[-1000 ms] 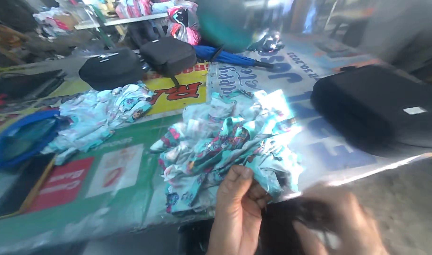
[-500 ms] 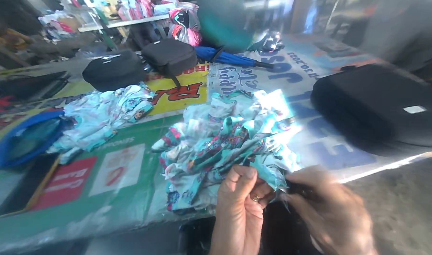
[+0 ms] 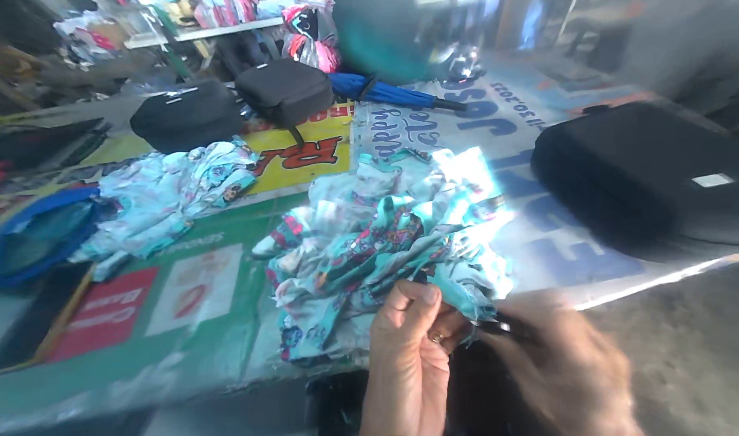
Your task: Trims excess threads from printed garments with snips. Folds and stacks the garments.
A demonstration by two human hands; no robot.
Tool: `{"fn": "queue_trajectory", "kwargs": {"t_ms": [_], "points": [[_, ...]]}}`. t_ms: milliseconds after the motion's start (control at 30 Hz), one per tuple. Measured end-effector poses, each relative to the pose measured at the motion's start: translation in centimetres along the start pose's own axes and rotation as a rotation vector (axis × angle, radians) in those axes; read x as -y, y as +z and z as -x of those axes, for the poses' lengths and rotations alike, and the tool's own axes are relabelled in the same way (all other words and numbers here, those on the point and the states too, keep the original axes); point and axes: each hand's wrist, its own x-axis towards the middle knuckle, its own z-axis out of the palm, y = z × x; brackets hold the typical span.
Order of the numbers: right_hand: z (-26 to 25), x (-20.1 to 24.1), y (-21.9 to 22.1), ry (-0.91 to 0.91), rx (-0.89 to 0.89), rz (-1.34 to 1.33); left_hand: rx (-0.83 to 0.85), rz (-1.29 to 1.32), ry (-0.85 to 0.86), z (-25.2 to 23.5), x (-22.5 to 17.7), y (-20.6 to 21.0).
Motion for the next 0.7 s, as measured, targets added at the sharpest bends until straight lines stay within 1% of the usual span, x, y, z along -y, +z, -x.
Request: {"fn": "queue_trajectory", "kwargs": {"t_ms": [167,500,567,700], "points": [[-0.2,0.1,0.2,0.015,-0.021,-0.006,-0.006,-0.055,0.049,0.1,0.4,0.1],[-0.1,-0.3,0.0,0.0,-0.014,-0.008,0.018,-0.077,0.064,0.1,0.8,-0.1],[0.0,-0.5,0.1,0.013,-0.017,-0.084,0.023,-0.086,0.074,0.1,0.9,-0.1],[-0.1,-0.6,0.2,0.101,0.011,-0.334,0.063,-0.165,0.138,0.0,1.2,-0.6]]}}
